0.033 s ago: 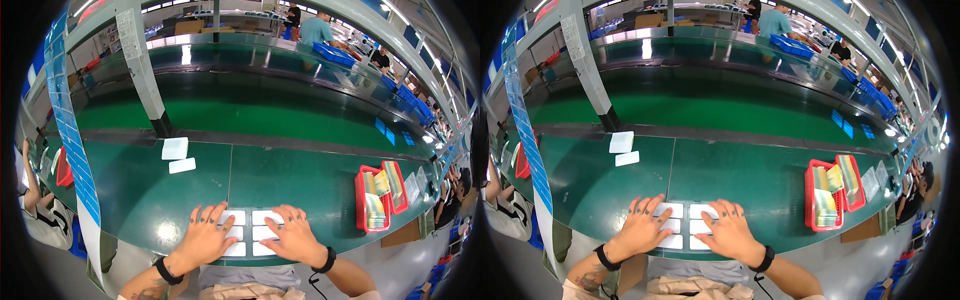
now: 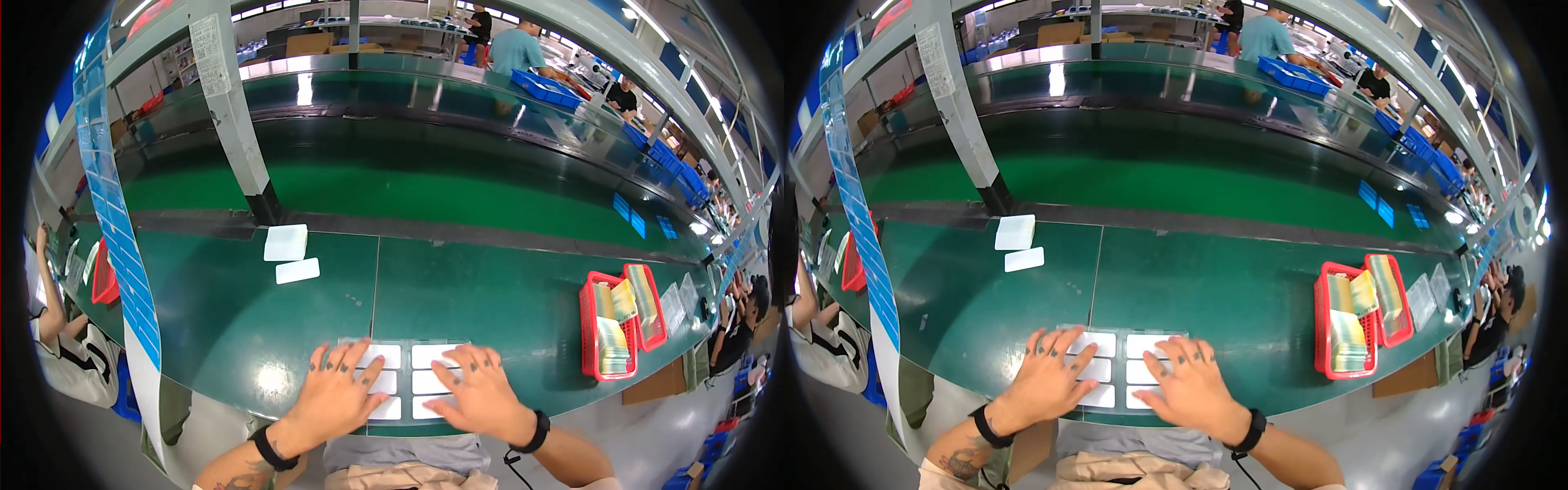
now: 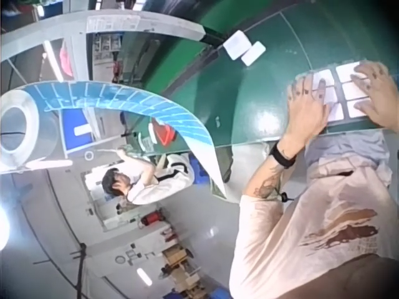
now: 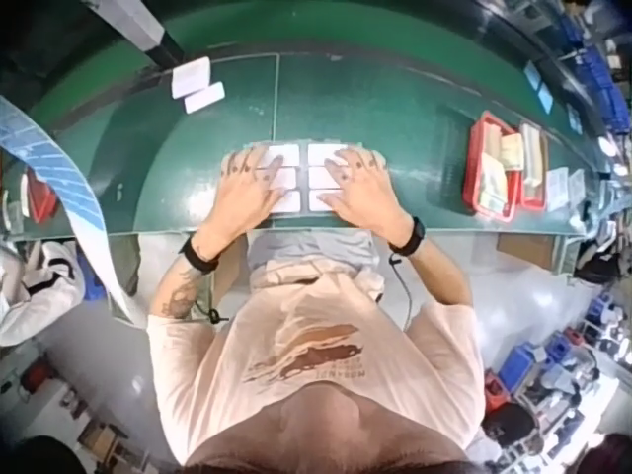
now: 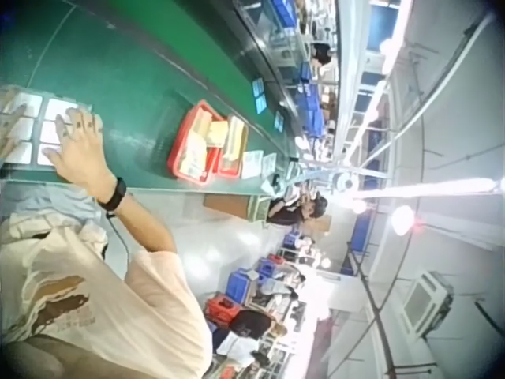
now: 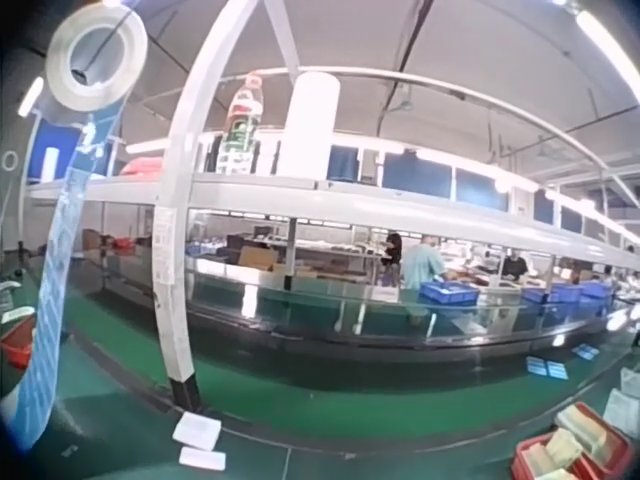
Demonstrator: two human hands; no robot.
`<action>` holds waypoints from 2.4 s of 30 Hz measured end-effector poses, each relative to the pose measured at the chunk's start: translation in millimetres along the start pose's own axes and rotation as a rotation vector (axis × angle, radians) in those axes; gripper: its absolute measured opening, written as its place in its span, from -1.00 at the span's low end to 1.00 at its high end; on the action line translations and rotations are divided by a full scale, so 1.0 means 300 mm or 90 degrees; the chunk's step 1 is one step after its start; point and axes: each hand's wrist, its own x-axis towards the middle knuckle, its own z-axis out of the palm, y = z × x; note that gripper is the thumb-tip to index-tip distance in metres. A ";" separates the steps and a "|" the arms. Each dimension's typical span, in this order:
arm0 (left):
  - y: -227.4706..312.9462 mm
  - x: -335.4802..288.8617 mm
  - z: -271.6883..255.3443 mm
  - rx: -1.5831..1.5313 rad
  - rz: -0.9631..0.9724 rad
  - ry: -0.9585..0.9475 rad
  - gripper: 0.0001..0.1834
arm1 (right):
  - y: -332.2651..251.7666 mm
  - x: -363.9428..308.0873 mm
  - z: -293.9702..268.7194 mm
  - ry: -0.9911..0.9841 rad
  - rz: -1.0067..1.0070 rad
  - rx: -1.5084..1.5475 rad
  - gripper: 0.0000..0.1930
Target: Applying blue protective adhesive films to white rectangular electronic components on an assembly line conveyor.
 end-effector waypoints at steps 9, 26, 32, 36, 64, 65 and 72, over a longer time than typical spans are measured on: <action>0.071 -0.123 0.039 0.017 -0.017 -0.010 -0.27 | -0.100 -0.108 0.037 -0.051 0.034 -0.046 -0.30; 0.116 -0.202 0.081 -0.024 -0.021 0.017 -0.28 | -0.205 -0.213 0.085 -0.061 0.044 -0.012 -0.30; 0.158 -0.269 0.120 0.012 -0.059 0.040 -0.27 | -0.195 -0.200 0.081 -0.073 0.062 0.082 -0.27; 0.166 -0.253 0.120 0.026 -0.051 0.028 -0.29 | -0.168 -0.208 0.078 -0.075 0.069 0.190 -0.26; 0.020 -0.077 0.068 -0.057 -0.034 0.059 -0.31 | 0.008 -0.012 -0.014 -0.083 0.155 0.268 -0.34; -0.001 -0.111 0.043 -0.031 -0.057 0.067 -0.31 | 0.056 -0.045 -0.018 -0.069 0.220 0.422 -0.37; -0.484 -0.375 -0.328 -0.185 -0.309 0.704 -0.75 | -0.012 -0.403 -0.171 0.189 0.407 0.637 -0.64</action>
